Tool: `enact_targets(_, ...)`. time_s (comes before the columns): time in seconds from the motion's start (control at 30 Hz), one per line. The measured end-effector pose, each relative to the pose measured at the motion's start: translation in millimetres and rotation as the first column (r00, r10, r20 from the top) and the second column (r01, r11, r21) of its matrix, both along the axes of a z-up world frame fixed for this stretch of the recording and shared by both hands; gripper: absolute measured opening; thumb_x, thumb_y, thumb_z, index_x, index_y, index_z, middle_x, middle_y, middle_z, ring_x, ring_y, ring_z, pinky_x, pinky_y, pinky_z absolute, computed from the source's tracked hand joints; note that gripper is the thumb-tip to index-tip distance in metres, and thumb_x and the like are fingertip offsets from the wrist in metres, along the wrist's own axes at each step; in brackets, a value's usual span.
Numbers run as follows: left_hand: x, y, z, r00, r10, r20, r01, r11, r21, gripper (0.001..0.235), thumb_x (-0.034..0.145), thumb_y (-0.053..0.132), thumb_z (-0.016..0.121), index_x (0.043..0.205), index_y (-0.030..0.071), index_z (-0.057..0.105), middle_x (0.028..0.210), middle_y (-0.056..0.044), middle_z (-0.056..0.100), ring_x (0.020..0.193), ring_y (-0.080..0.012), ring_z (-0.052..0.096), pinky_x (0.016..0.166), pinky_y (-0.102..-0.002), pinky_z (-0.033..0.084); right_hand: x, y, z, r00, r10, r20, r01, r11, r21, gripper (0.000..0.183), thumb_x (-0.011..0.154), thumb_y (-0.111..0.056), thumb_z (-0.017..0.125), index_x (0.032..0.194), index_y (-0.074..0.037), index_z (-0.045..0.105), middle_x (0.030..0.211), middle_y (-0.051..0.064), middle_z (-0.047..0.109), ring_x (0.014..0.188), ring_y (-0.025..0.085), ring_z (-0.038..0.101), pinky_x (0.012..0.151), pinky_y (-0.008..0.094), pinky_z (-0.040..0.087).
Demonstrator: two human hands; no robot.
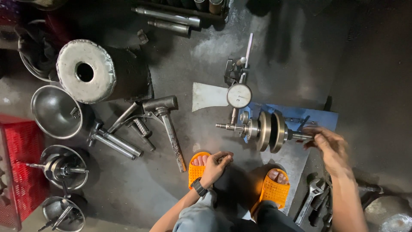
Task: Measuring the runout of a motorcycle crankshaft using a dial indicator on a V-block stand.
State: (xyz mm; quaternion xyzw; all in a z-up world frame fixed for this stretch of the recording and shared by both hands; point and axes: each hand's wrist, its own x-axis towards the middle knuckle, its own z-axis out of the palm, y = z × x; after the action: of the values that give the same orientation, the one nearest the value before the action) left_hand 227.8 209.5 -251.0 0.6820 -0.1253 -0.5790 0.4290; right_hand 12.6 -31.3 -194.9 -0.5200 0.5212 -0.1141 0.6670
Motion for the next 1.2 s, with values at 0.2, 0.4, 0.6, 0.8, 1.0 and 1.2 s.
enact_targets(0.2, 0, 0, -2, 1.000, -0.011, 0.010, 0.012, 1.000, -0.018, 0.029, 0.084, 0.027, 0.058, 0.096, 0.002, 0.067, 0.084, -0.008, 0.069, 0.076, -0.0135, 0.065, 0.070, -0.021, 0.053, 2, -1, 3, 0.959, 0.069, -0.275, -0.111, 0.984, -0.141, 0.024, 0.093, -0.021, 0.052, 0.079, -0.008, 0.066, 0.082, 0.006, 0.069, 0.094, 0.022, 0.062, 0.100, 0.049, 0.036)
enact_targets(0.4, 0, 1, -4, 1.000, -0.015, 0.010, 0.015, 1.000, -0.008, 0.029, 0.085, 0.027, 0.058, 0.096, 0.002, 0.066, 0.087, -0.008, 0.069, 0.076, -0.0139, 0.065, 0.071, -0.021, 0.052, -6, -1, -8, 0.982, 0.030, -0.185, -0.063, 0.982, -0.177, 0.012, 0.079, 0.003, 0.063, 0.089, -0.002, 0.065, 0.092, 0.011, 0.067, 0.085, 0.023, 0.063, 0.080, 0.035, 0.052)
enact_targets(0.6, 0, 2, -5, 1.000, -0.004, -0.001, 0.004, 1.000, -0.006, 0.028, 0.084, 0.026, 0.059, 0.096, 0.002, 0.066, 0.088, -0.008, 0.069, 0.077, -0.0144, 0.066, 0.072, -0.021, 0.053, 5, -4, 8, 0.951, 0.048, -0.304, -0.087, 0.990, -0.114, 0.030, 0.072, 0.005, 0.065, 0.099, -0.009, 0.064, 0.106, 0.006, 0.065, 0.100, 0.022, 0.060, 0.090, 0.037, 0.049)
enact_targets(0.8, -1, 4, -10, 1.000, 0.003, -0.012, -0.003, 1.000, -0.006, 0.028, 0.084, 0.026, 0.059, 0.096, 0.002, 0.066, 0.089, -0.008, 0.069, 0.078, -0.0144, 0.066, 0.071, -0.021, 0.053, 8, -3, 10, 0.999, 0.006, 0.042, -0.009, 0.998, 0.060, 0.039, 0.081, 0.001, 0.050, 0.120, 0.005, 0.050, 0.119, 0.019, 0.055, 0.098, 0.029, 0.057, 0.072, 0.038, 0.053)
enact_targets(1.0, -1, 3, -9, 1.000, 0.008, -0.006, -0.008, 1.000, -0.009, 0.027, 0.085, 0.025, 0.058, 0.096, 0.002, 0.066, 0.085, -0.008, 0.069, 0.075, -0.0140, 0.065, 0.070, -0.021, 0.052, -3, 0, -4, 0.994, 0.030, -0.105, -0.032, 0.999, -0.014, 0.020, 0.092, -0.004, 0.044, 0.106, -0.001, 0.057, 0.099, 0.016, 0.063, 0.077, 0.026, 0.063, 0.083, 0.040, 0.052)
enact_targets(1.2, -1, 3, -11, 1.000, 0.000, 0.003, 0.000, 1.000, 0.000, 0.027, 0.085, 0.025, 0.058, 0.096, 0.002, 0.067, 0.087, -0.007, 0.069, 0.076, -0.0133, 0.065, 0.071, -0.020, 0.052, -12, 2, -23, 0.977, -0.111, -0.183, 0.093, 0.990, -0.103, 0.004, 0.086, -0.004, 0.058, 0.089, -0.002, 0.057, 0.092, 0.012, 0.062, 0.086, 0.022, 0.059, 0.081, 0.032, 0.051)
